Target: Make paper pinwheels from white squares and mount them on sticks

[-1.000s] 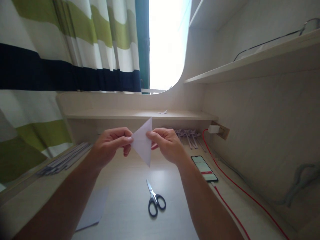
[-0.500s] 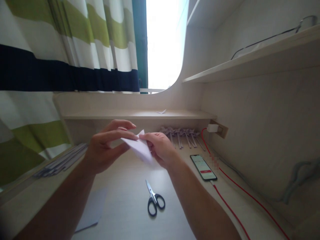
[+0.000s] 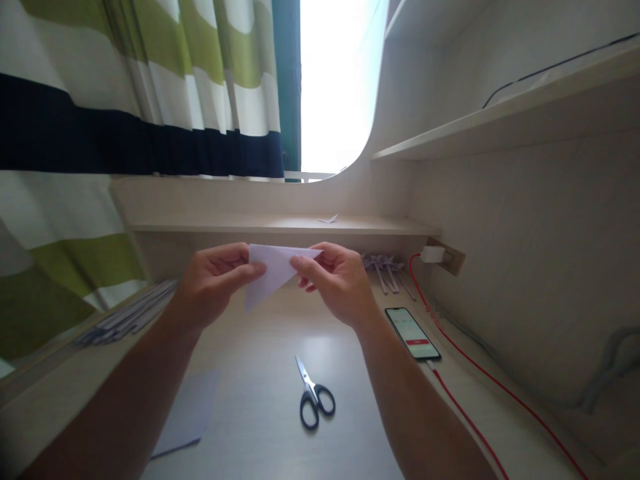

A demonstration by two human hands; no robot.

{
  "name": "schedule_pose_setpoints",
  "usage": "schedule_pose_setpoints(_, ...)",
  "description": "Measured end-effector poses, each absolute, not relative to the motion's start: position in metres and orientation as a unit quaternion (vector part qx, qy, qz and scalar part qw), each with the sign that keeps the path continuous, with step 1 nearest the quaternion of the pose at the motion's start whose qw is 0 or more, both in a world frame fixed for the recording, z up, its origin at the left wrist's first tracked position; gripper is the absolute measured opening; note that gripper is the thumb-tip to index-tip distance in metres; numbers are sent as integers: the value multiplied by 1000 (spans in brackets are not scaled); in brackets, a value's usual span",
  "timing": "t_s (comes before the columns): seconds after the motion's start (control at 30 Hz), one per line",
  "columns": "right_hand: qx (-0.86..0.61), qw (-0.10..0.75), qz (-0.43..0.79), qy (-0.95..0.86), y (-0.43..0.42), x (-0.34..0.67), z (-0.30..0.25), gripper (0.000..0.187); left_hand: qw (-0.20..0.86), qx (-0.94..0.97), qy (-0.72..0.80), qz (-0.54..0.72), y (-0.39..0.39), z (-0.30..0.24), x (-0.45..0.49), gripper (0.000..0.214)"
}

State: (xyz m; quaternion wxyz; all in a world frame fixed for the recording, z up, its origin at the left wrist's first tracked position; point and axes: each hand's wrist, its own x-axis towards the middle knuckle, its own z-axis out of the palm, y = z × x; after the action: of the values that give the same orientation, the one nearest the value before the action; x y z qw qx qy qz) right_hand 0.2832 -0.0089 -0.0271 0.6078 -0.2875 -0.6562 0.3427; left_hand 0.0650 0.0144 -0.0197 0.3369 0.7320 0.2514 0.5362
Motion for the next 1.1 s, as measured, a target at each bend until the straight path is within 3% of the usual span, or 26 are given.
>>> schedule_pose_setpoints(0.37,-302,645,326,-621,-6,285,-28,25,382,761,241,466,13,-16,61,19)
schedule_pose_setpoints(0.53,-298,664,306,-613,-5,289,-25,25,383,742,234,498,14,-16,60,21)
schedule_pose_setpoints(0.63,-284,663,297,-626,-6,292,-24,32,400,726,224,513,18,-18,60,34)
schedule_pose_setpoints(0.73,-290,649,299,-637,-8,294,-22,24,399,726,208,520,20,-19,59,54)
schedule_pose_setpoints(0.8,-306,631,303,-645,-9,295,-20,19,394,734,192,519,20,-18,58,49)
schedule_pose_setpoints(0.93,-327,603,317,-655,-11,298,-18,17,389,742,182,515,17,-15,56,18)
schedule_pose_setpoints(1.1,-314,577,294,-694,-15,300,-19,7,336,757,209,520,12,-12,53,11)
